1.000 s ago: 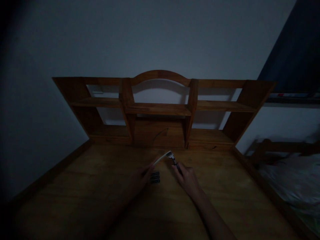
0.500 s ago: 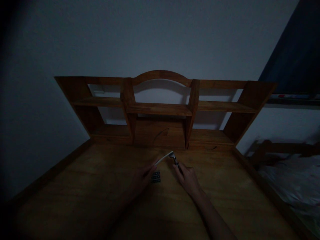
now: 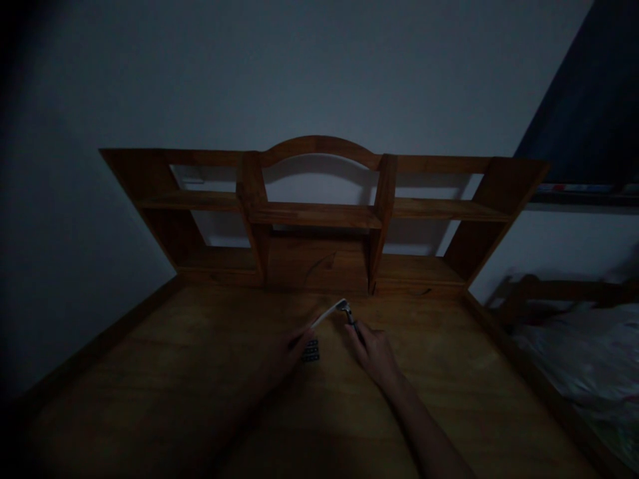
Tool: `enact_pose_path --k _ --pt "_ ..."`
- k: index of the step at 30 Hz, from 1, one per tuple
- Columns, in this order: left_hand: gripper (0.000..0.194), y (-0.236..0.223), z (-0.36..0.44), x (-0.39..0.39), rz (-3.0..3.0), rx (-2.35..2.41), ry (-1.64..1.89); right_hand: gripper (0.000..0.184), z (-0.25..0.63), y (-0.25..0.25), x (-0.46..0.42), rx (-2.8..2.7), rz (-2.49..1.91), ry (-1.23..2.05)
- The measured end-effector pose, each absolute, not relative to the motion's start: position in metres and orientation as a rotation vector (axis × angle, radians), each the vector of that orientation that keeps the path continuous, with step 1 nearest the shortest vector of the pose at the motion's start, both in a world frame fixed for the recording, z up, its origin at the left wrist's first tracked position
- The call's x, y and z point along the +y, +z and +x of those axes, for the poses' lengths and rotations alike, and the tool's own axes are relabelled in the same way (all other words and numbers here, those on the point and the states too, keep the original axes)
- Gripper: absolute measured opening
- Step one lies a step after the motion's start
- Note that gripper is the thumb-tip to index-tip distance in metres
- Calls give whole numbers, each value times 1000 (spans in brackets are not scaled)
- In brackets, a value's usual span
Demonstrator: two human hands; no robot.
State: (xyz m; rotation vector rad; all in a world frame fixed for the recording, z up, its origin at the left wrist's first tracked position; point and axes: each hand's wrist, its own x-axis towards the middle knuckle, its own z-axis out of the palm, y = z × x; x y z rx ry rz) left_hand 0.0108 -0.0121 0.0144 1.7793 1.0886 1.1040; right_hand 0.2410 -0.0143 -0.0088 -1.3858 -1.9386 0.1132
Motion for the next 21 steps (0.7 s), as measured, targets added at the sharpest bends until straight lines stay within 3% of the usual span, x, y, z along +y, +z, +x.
enact_pose_path --k 21 --pt "42 2 -7 19 1807 1255 1141 53 251 -34 1 -1849 -1462 142"
